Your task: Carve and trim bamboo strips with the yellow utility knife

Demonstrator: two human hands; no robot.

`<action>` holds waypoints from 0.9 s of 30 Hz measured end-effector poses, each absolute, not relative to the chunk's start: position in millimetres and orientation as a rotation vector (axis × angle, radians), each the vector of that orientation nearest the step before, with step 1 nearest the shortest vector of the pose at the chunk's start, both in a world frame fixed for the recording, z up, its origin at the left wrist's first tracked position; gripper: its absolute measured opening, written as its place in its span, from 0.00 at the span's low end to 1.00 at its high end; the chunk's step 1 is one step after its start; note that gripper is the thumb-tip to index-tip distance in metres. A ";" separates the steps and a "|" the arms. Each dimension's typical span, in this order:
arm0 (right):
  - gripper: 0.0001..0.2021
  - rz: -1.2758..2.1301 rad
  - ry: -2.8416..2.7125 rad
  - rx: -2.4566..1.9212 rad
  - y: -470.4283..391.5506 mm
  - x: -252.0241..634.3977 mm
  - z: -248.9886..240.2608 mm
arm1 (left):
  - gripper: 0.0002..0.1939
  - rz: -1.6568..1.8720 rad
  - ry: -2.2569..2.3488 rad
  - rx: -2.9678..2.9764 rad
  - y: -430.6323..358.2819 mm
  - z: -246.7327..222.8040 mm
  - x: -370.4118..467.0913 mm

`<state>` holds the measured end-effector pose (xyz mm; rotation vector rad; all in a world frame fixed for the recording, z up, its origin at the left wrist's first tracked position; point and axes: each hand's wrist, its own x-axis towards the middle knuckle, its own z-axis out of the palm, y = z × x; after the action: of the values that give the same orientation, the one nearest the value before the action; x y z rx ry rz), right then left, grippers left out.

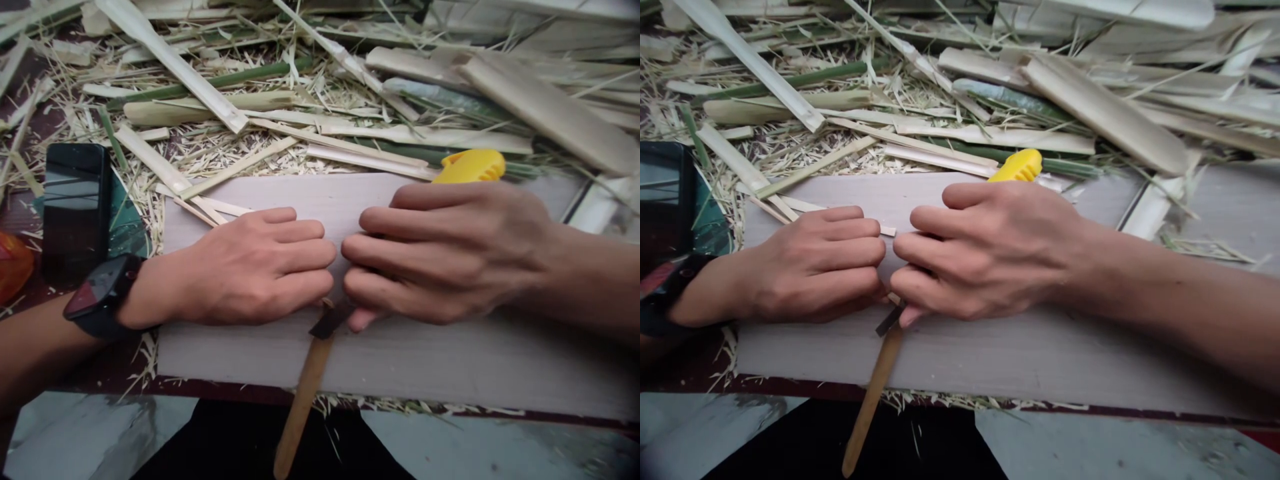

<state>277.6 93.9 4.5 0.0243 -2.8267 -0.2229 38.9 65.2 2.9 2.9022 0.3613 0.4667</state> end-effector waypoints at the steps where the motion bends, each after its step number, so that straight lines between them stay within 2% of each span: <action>1: 0.17 -0.233 -2.846 0.012 93.1 277.2 6.1 | 0.20 0.466 0.361 2.897 65.2 2.9 39.2; 6: 0.15 -0.342 -2.927 -0.100 83.5 274.8 16.4 | 0.20 0.455 0.378 2.887 64.9 2.6 39.6; 12: 0.14 -0.311 -3.025 -0.235 69.8 276.4 18.1 | 0.19 0.461 0.400 2.904 64.1 2.1 39.5; 20: 0.14 -0.267 -3.070 -0.218 70.6 274.9 13.7 | 0.19 0.420 0.462 2.948 64.9 2.0 38.6; 27: 0.17 -0.437 -2.962 -0.037 84.5 278.7 9.7 | 0.16 0.555 0.419 2.968 61.0 0.8 37.7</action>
<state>278.7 84.5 9.7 -0.0372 -2.9615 -0.4370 37.7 61.0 0.8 2.9678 0.4191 0.5554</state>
